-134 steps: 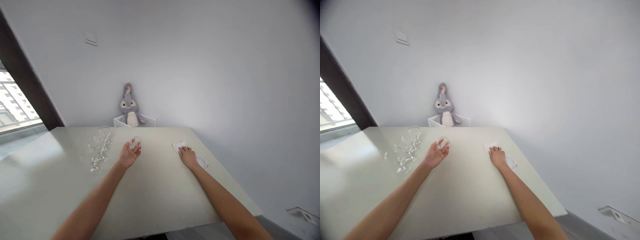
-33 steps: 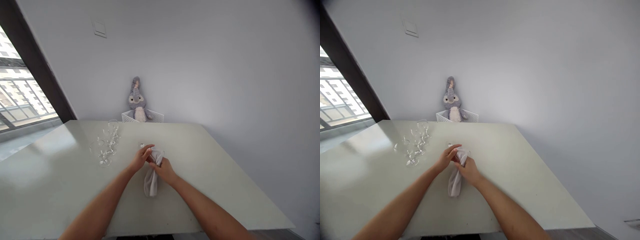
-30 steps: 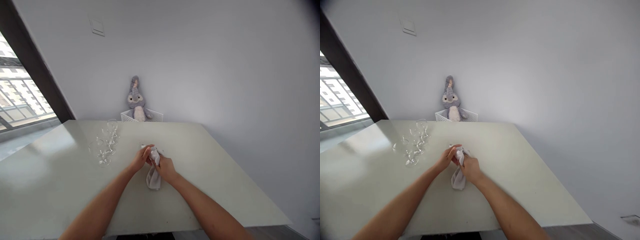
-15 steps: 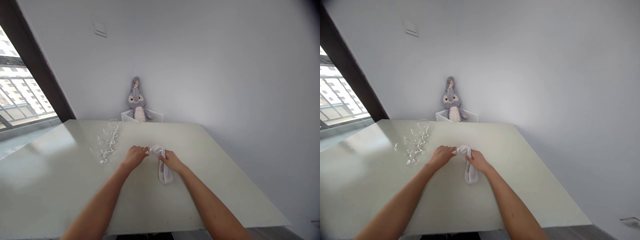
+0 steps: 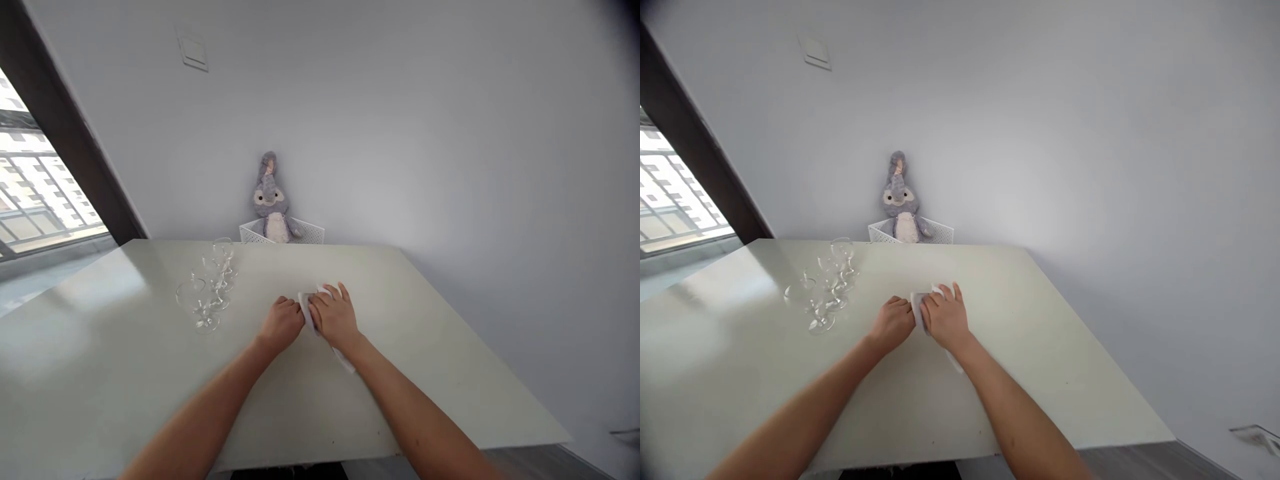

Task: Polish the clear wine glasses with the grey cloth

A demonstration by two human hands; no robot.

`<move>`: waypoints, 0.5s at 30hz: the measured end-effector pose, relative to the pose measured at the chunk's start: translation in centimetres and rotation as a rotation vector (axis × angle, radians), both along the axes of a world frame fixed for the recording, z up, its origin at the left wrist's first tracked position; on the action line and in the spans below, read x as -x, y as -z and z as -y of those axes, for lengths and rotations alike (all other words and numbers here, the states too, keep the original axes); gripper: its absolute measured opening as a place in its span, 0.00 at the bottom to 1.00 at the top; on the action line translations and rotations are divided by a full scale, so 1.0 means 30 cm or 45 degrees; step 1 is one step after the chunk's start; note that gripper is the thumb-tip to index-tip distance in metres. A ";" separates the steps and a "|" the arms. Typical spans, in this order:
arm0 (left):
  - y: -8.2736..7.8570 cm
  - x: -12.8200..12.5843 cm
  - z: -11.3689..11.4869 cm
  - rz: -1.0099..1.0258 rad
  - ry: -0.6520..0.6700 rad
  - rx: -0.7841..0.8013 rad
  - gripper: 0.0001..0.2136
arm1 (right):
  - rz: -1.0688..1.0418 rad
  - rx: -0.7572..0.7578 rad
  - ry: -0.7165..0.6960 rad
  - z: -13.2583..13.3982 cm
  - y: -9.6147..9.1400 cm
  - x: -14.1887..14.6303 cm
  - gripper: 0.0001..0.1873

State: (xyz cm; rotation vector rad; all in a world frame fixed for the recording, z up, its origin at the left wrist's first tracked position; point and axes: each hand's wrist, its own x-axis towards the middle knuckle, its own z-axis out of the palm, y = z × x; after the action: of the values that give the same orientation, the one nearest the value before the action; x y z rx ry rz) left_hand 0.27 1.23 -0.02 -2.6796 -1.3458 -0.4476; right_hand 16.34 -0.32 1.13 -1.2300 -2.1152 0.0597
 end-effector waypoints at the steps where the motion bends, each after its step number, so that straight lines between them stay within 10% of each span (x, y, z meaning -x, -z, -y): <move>1: 0.004 -0.007 0.006 0.016 0.051 -0.049 0.11 | -0.105 0.082 0.064 -0.017 0.003 -0.020 0.16; 7: 0.023 -0.018 0.005 0.225 0.021 -0.153 0.14 | -1.333 0.955 0.135 -0.114 0.060 -0.104 0.21; 12: 0.035 -0.024 0.006 0.744 -0.159 0.265 0.13 | -1.833 1.051 0.070 -0.052 0.073 0.003 0.31; 15: 0.070 -0.033 0.004 1.002 -0.083 0.500 0.13 | -1.623 0.899 -0.062 -0.002 0.065 0.048 0.30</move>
State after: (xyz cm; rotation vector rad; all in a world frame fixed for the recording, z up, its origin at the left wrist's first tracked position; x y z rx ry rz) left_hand 1.26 1.11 -2.12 -2.8583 -1.8485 -1.4846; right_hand 14.90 -0.25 -0.82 -1.0094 -0.9638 1.3170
